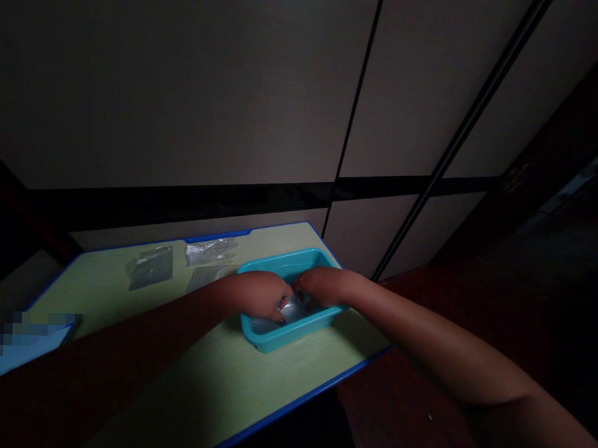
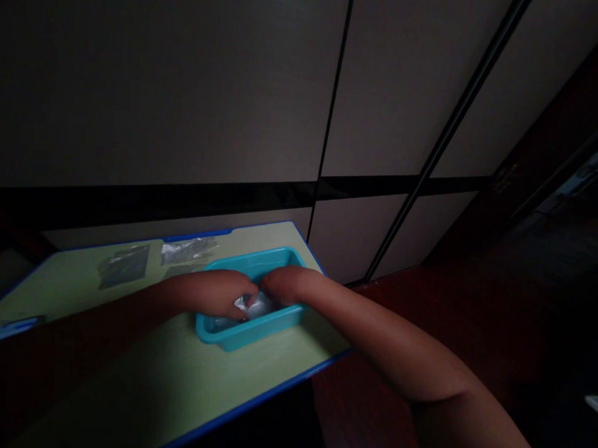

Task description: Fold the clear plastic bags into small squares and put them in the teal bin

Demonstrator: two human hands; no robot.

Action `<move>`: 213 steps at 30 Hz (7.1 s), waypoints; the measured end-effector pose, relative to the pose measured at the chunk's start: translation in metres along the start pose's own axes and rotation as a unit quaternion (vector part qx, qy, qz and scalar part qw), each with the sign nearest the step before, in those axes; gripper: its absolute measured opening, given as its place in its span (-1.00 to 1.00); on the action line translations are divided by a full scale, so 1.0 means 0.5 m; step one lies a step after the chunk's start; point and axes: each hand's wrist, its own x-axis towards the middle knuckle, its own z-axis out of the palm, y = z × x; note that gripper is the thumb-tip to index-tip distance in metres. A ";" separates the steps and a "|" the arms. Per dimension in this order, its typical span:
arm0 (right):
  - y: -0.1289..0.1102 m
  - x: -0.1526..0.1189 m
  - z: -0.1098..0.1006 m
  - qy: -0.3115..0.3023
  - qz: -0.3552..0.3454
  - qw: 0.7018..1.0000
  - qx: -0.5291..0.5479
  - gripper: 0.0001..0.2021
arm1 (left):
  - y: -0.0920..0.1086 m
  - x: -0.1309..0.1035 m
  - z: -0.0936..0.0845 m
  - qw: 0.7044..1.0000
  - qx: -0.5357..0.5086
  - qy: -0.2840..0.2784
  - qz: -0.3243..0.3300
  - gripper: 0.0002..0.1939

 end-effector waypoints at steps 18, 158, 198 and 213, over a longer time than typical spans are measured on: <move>0.003 0.003 0.002 -0.020 -0.013 0.999 0.043 -0.61 | 0.004 0.015 -0.015 0.997 -0.020 -0.076 0.002 -0.76; -0.129 0.263 0.088 0.336 -0.087 0.760 0.550 -0.57 | -0.143 -0.201 0.207 0.809 -0.496 0.300 -0.098 -0.73; -0.130 0.238 0.071 0.460 -0.157 0.671 0.561 -0.69 | -0.121 -0.172 0.219 0.619 -0.647 0.422 -0.141 -0.49; -0.137 0.235 0.077 0.396 -0.185 0.715 0.546 -0.79 | -0.114 -0.156 0.236 0.621 -0.681 0.368 -0.122 -0.67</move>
